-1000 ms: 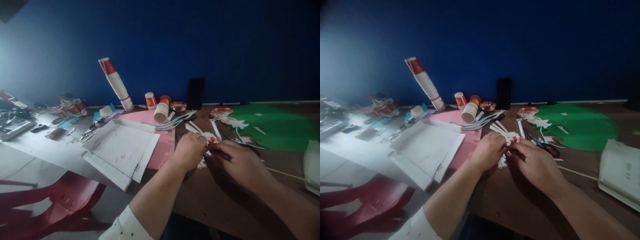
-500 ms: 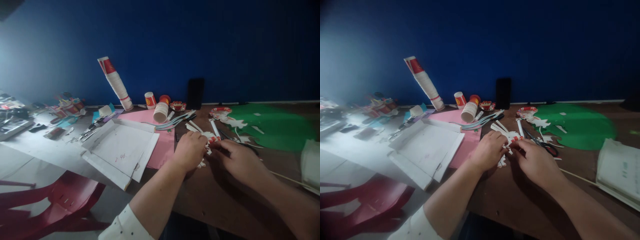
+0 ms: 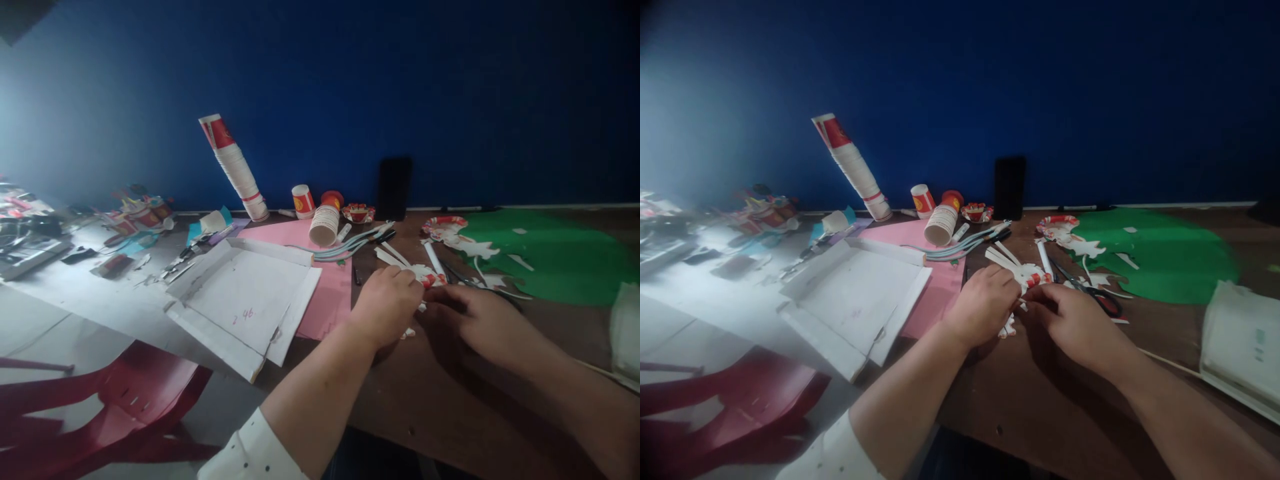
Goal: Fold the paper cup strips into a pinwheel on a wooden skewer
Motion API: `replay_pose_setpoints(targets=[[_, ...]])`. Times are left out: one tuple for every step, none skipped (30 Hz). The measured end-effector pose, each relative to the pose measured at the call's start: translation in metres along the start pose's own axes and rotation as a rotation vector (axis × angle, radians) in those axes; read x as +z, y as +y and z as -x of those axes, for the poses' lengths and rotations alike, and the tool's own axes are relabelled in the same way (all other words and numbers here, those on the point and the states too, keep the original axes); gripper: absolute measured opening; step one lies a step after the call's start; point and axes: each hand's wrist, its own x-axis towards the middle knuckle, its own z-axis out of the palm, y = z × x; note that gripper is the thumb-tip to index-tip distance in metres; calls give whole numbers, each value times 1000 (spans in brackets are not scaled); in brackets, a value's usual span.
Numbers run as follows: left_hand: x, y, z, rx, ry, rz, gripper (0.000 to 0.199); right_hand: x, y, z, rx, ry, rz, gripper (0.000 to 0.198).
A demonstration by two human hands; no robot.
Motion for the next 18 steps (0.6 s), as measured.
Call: replay_pose_setpoints(targets=[[0,1,0,11,2,-8,15,-1,0,0,14,-7,-9,31],[1,1,0,21,4,-16,15,-1,1,-1,26,-9,-16,31],[1,1,0,32,5,-23,15,-2,2,-1,34,-10,-21,30],[1,2,1,41,7,-28,14,-2,2,-1,39,-8,-25,29],[2,2,1,47,9,-31,13,-2,3,-1,41,-3,-26,28],[2,1,1,49,11,-32,12,-1,4,-2,39,-1,-24,28],[3,1,1,46,14,-31,12,-1,5,-2,34,0,-20,28],[4,1,1,40,16,-28,13,-1,6,-2,31,-2,-13,29],[4,0,1,34,17,-23,13,-1,7,-3,28,-7,-7,30],[5,0,0,26,16,-16,14,0,7,-3,26,-15,-4,31],[6,-1,0,20,13,-8,15,0,8,-4,27,-26,-4,32],[7,-2,0,14,10,0,15,0,9,-4,31,-37,-8,33],[8,-2,0,11,8,9,15,0,9,-4,36,-46,-14,34],[8,-3,0,7,8,18,15,0,9,-5,39,-53,-23,34],[9,-3,0,4,11,27,15,0,9,-5,41,-53,-32,34],[9,-4,0,1,16,35,15,0,8,-5,46,-52,-42,33],[9,-4,0,-1,21,41,14,-1,7,-5,53,-51,-52,33],[9,-4,0,-4,24,45,14,-1,6,-4,65,-49,-60,32]])
